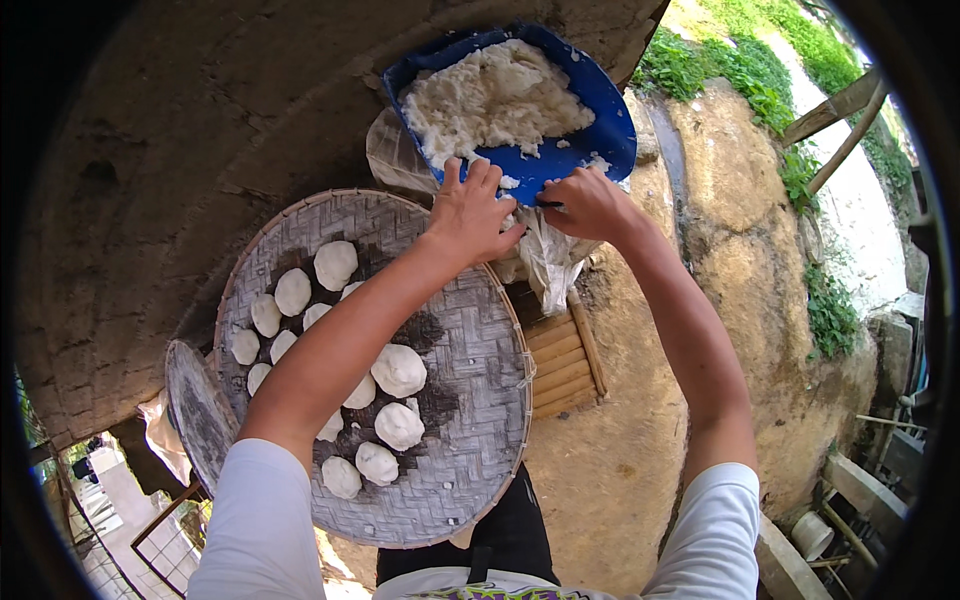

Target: The person repeatedly scoops white dough from a blue container, rolls it into round balls between their hands, and places them onto two round woven trays. The process continues until the trays are filled with uniformly shaped dough balls.

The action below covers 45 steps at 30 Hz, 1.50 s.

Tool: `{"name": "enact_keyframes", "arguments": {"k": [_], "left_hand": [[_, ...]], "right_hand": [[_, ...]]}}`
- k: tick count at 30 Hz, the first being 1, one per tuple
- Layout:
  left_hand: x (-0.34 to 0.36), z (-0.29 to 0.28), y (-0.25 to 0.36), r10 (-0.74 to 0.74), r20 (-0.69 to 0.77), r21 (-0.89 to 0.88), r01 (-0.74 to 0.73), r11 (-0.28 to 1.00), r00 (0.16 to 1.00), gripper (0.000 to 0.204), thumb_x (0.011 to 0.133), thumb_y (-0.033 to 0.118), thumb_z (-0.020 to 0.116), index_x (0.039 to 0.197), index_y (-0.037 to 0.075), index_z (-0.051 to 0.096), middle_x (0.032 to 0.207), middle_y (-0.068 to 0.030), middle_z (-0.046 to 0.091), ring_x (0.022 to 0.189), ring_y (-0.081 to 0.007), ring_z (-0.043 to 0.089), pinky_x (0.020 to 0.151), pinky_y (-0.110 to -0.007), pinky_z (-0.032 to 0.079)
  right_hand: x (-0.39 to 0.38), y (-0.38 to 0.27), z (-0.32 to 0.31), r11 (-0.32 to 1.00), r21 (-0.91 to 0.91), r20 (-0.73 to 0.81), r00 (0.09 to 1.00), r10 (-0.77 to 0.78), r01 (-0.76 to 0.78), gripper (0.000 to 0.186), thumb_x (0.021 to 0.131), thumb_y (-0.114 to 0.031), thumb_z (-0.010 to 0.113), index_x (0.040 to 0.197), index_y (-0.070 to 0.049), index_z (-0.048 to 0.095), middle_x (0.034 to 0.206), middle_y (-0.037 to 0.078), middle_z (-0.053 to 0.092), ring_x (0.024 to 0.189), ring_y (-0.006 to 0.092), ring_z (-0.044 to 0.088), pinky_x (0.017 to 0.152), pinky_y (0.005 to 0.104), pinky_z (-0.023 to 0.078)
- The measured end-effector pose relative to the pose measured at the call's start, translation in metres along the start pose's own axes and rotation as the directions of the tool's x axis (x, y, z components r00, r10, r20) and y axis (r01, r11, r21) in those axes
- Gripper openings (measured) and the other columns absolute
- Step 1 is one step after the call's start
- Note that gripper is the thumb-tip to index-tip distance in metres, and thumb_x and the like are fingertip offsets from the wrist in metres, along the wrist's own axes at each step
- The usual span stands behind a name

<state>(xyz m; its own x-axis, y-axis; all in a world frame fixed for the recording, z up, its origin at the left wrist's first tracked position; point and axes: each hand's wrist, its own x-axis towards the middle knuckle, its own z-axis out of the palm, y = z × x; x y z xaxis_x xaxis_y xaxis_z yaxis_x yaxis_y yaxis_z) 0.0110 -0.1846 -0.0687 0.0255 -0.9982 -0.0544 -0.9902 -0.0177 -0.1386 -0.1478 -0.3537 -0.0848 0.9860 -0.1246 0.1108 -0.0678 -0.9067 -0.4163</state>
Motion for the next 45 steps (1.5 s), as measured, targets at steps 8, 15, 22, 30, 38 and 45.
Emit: {"name": "enact_keyframes", "arguments": {"k": [8,15,22,30,38,45], "left_hand": [[-0.001,-0.011,-0.016,-0.086,-0.153,-0.034,0.082,0.996,0.984,0.046,0.092,0.050,0.054,0.114,0.015,0.075,0.116,-0.0122,0.057,0.116,-0.0274,0.047,0.101,-0.054,0.027],[-0.034,-0.003,0.025,0.052,-0.211,-0.122,-0.079,0.989,0.976,0.044,0.086,0.046,0.061,0.119,0.019,0.073,0.118,-0.0105,0.056,0.118,-0.0263,0.046,0.100,-0.054,0.028],[-0.030,0.022,0.022,0.058,-0.262,-0.089,-0.084,0.992,0.963,0.043,0.093,0.055,0.058,0.119,0.023,0.072,0.115,-0.0074,0.054,0.117,-0.0242,0.045,0.100,-0.053,0.028],[-0.025,0.020,0.004,0.148,-0.268,0.057,-0.137,0.989,0.952,0.032,0.092,0.048,0.064,0.109,0.023,0.075,0.114,-0.0036,0.056,0.116,-0.0220,0.046,0.100,-0.052,0.028],[-0.009,-0.002,-0.006,0.016,-0.126,0.009,-0.015,1.000,0.992,0.016,0.088,0.041,0.072,0.096,0.029,0.079,0.110,-0.0028,0.056,0.111,-0.0229,0.047,0.094,-0.050,0.032],[-0.007,-0.018,-0.005,-0.105,-0.058,-0.085,0.100,0.991,0.993,0.018,0.088,0.036,0.072,0.104,0.029,0.079,0.115,-0.0025,0.057,0.114,-0.0242,0.046,0.095,-0.050,0.031]], "right_hand": [[0.002,0.004,0.003,0.999,-0.020,-0.033,0.999,-0.039,0.038,0.015,0.077,-0.022,0.075,0.082,-0.008,0.076,0.071,0.013,0.070,0.070,0.0344,0.068,0.069,0.0441,0.055],[0.004,0.003,0.000,1.000,-0.014,0.016,1.000,-0.015,0.015,0.018,0.076,-0.020,0.075,0.088,-0.008,0.078,0.076,0.013,0.072,0.073,0.0346,0.069,0.069,0.0435,0.055],[0.004,0.000,-0.004,1.000,-0.021,0.049,0.999,0.012,-0.011,0.020,0.076,-0.020,0.075,0.091,-0.007,0.078,0.078,0.014,0.072,0.073,0.0350,0.069,0.068,0.0433,0.055],[0.002,0.002,0.000,0.999,-0.035,0.039,0.999,-0.008,0.010,0.019,0.076,-0.020,0.076,0.089,-0.007,0.077,0.078,0.013,0.072,0.073,0.0351,0.069,0.068,0.0434,0.055],[0.001,0.000,0.006,1.000,-0.026,0.002,1.000,0.011,-0.011,0.019,0.075,-0.026,0.077,0.084,-0.009,0.077,0.073,0.013,0.071,0.070,0.0346,0.069,0.069,0.0447,0.056],[-0.014,-0.014,0.014,0.993,0.001,-0.053,0.992,0.118,-0.118,0.025,0.079,-0.016,0.070,0.100,-0.002,0.075,0.105,0.018,0.072,0.096,0.0346,0.069,0.087,0.0435,0.056]]}}
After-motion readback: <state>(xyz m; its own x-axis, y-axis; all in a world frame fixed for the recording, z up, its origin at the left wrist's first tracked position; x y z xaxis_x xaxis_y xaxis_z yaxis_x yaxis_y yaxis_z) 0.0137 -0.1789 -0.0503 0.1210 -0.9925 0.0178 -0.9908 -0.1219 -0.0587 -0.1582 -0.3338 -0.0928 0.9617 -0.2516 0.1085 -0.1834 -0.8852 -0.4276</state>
